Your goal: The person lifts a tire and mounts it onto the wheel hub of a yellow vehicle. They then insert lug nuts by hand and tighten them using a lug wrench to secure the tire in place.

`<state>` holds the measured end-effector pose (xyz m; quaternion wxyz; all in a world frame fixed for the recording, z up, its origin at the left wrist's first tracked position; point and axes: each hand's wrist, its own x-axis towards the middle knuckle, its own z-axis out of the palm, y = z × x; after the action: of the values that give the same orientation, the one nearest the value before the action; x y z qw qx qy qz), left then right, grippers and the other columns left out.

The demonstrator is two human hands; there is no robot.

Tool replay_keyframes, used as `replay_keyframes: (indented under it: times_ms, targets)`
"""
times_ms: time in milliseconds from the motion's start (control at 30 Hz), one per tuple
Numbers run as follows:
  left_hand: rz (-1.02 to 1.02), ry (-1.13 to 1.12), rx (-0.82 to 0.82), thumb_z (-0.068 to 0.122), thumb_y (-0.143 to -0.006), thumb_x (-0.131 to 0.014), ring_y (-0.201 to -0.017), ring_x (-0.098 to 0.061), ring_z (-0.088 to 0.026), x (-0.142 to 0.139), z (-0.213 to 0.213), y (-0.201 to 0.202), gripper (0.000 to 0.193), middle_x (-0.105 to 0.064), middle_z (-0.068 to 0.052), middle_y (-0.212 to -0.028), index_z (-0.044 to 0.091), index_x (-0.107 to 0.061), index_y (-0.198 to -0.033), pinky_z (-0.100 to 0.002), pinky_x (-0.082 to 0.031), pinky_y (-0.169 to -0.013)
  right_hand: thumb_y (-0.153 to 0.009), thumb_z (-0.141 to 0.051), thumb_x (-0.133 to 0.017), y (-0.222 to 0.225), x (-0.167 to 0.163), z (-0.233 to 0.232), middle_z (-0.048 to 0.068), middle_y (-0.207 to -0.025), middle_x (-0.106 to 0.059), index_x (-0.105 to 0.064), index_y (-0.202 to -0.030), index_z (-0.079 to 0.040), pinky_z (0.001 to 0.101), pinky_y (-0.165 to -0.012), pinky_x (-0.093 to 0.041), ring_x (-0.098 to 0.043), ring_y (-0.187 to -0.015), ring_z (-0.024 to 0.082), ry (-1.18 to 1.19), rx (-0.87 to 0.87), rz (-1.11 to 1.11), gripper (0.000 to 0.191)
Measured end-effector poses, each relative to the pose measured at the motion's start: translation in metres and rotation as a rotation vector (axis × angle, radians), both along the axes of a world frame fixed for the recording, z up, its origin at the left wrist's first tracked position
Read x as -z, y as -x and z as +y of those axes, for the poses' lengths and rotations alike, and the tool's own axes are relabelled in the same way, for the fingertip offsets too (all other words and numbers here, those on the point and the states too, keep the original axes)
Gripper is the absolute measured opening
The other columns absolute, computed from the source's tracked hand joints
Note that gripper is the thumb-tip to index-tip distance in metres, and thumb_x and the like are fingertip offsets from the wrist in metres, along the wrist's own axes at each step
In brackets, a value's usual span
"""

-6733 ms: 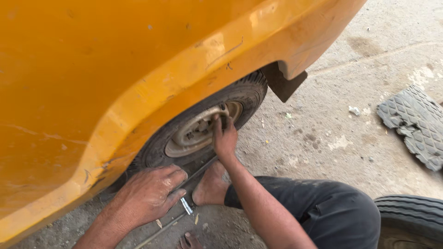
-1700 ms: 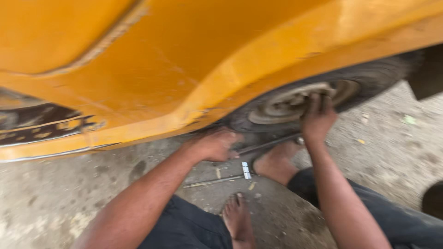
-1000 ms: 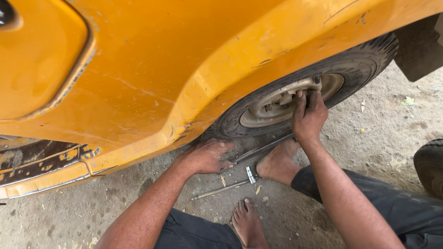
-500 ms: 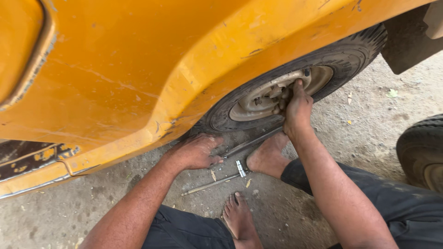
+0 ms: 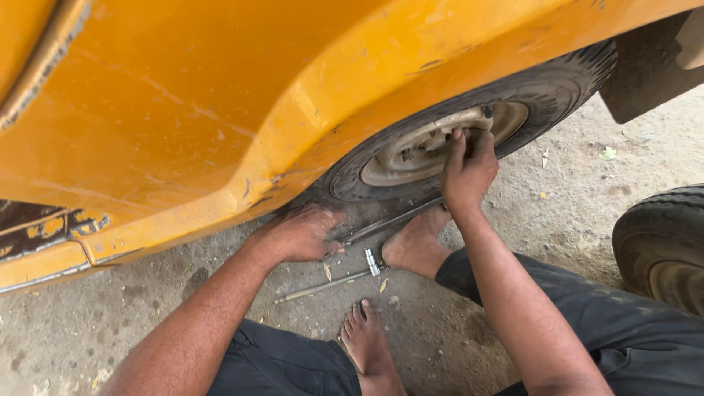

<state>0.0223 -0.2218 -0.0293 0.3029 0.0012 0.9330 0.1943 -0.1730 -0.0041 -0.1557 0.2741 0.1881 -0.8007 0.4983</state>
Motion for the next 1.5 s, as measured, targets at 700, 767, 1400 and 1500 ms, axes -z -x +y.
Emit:
replay_keyframes:
  times_ms: [700, 767, 1400, 1500]
  targets:
    - [-0.031, 0.004, 0.015, 0.034, -0.085, -0.077, -0.129, -0.056, -0.035, 0.007, 0.007, 0.006, 0.057, -0.064, -0.019, -0.129, 0.007, -0.058, -0.132, -0.047, -0.045, -0.108, -0.112, -0.030, -0.048, 0.008, 0.007, 0.004, 0.004, -0.065, -0.062, -0.064, -0.087, -0.007, 0.0314, -0.052, -0.048, -0.061, -0.055, 0.012, 0.189, -0.123, -0.402, 0.038]
    - [-0.024, -0.010, 0.011, 0.035, -0.085, -0.077, -0.128, -0.055, -0.035, 0.005, 0.008, 0.006, 0.060, -0.064, -0.019, -0.128, 0.008, -0.056, -0.134, -0.046, -0.044, -0.108, -0.117, -0.032, -0.049, 0.009, 0.010, 0.007, 0.006, -0.070, -0.061, -0.061, -0.089, -0.004, 0.0328, -0.054, -0.045, -0.059, -0.059, 0.014, -0.060, -0.039, -0.104, 0.041]
    - [-0.140, 0.077, -0.002, 0.038, -0.089, -0.075, -0.128, -0.059, -0.032, 0.002, 0.013, 0.004, 0.058, -0.067, -0.017, -0.130, 0.008, -0.059, -0.136, -0.045, -0.048, -0.108, -0.108, -0.048, -0.055, -0.055, 0.013, -0.032, 0.014, -0.075, -0.066, -0.058, -0.097, -0.003, 0.0430, -0.059, -0.052, -0.063, -0.064, 0.024, -0.102, -0.215, -0.280, 0.047]
    - [-0.079, 0.073, 0.016, 0.036, -0.086, -0.078, -0.129, -0.054, -0.034, 0.007, 0.016, 0.006, 0.064, -0.061, -0.018, -0.133, 0.012, -0.054, -0.140, -0.048, -0.043, -0.109, -0.111, -0.045, -0.049, -0.053, 0.012, -0.043, 0.011, -0.078, -0.067, -0.061, -0.100, -0.006, 0.0404, -0.059, -0.055, -0.066, -0.066, 0.020, -0.079, -0.218, -0.255, 0.042]
